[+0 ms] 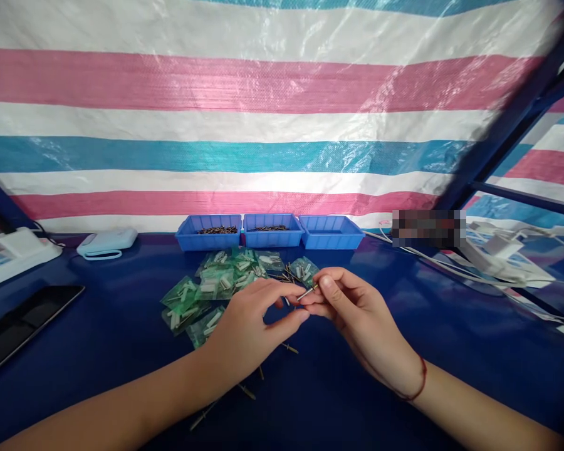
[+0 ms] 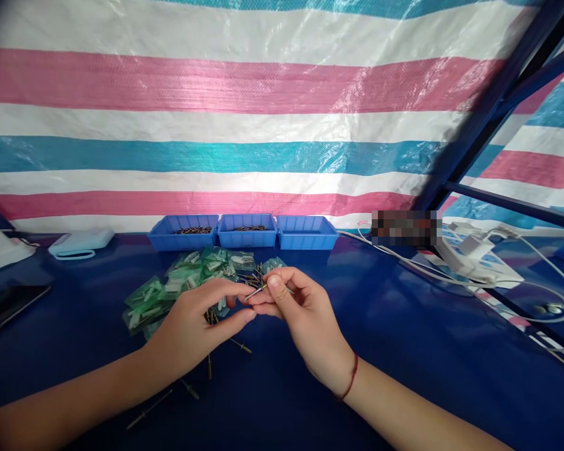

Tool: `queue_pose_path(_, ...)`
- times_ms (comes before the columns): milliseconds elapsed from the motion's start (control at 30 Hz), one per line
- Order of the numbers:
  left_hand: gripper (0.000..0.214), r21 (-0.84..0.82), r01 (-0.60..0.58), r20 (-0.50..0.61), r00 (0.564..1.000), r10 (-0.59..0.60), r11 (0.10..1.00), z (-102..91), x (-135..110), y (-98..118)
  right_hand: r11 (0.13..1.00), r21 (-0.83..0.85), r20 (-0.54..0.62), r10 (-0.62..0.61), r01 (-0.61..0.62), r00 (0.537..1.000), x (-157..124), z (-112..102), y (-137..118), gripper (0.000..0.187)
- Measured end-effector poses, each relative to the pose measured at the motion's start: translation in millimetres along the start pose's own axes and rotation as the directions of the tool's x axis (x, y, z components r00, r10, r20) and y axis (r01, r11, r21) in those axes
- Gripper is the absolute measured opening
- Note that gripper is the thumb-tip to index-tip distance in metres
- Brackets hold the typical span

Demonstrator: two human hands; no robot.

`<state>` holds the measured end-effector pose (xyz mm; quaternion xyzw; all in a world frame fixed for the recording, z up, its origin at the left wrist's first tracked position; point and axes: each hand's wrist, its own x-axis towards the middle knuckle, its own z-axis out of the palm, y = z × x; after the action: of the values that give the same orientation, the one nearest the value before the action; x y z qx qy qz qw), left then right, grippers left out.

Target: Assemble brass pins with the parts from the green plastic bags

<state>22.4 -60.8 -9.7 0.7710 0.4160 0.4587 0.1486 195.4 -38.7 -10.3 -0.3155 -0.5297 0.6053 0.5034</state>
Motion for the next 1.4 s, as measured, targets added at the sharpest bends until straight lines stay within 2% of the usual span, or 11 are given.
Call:
queue_pose_path(333,0.017,-0.052,0.011,-0.041,0.999,-0.013,0.999,-0.2,-1.2,3.4,0.988,0.114,-0.127,0.12,-0.106,0.985,0.5,2.5,-0.9,0.027)
queue_pose_path(567,0.015,-0.034,0.059,-0.044,0.997,-0.061,0.998,1.6,-0.7,-0.3,0.987,0.103,-0.122,0.137,-0.125,0.983,0.3,1.3,0.8,0.028)
queue_pose_path(700,0.012,-0.047,0.135,0.005,0.991,-0.135,0.99,2.6,-1.6,-1.2,0.999,-0.034,-0.093,0.024,-0.027,0.995,-2.4,1.0,-0.2,0.025)
queue_pose_path(867,0.013,-0.021,0.231,0.206,0.953,-0.222,0.973,1.5,-1.8,2.5,0.918,-0.359,0.042,-0.162,0.166,0.986,-5.1,-0.2,-5.2,0.021)
queue_pose_path(933,0.015,0.024,0.219,0.229,0.949,-0.218,0.975,-2.8,6.1,0.4,0.859,-0.469,0.067,-0.199,0.207,0.978,-2.2,-5.0,-7.9,0.021)
queue_pose_path(1000,0.015,0.11,0.17,0.171,0.967,-0.187,0.979,-9.0,22.1,-8.2,0.73,-0.64,0.138,-0.199,0.241,0.97,2.7,-12.1,-10.8,0.022)
queue_pose_path(1067,0.017,0.253,0.1,0.076,0.989,-0.123,0.962,-14.3,45.2,-24.1,0.499,-0.82,0.255,-0.12,0.28,0.959,7.8,-19.6,-12.5,0.021)
queue_pose_path(1133,0.02,0.422,0.045,0.038,0.997,-0.067,0.905,-16.3,71.0,-44.3,0.263,-0.915,0.317,-0.007,0.308,0.948,11.3,-25.3,-12.0,0.022)
queue_pose_path(1200,0.022,0.523,0.054,0.023,0.997,-0.078,0.851,-14.3,93.1,-63.3,0.119,-0.94,0.329,0.062,0.32,0.942,12.7,-28.2,-9.2,0.024)
queue_pose_path(1300,0.025,0.568,0.05,0.011,0.998,-0.068,0.821,-7.1,105.9,-77.1,0.026,-0.934,0.357,0.108,0.356,0.928,11.8,-28.0,-4.1,0.018)
queue_pose_path(1400,0.033,0.571,0.003,0.049,0.998,-0.037,0.821,-1.6,89.0,-68.6,0.009,-0.924,0.382,0.096,0.383,0.919,9.7,-25.3,-2.2,0.016)
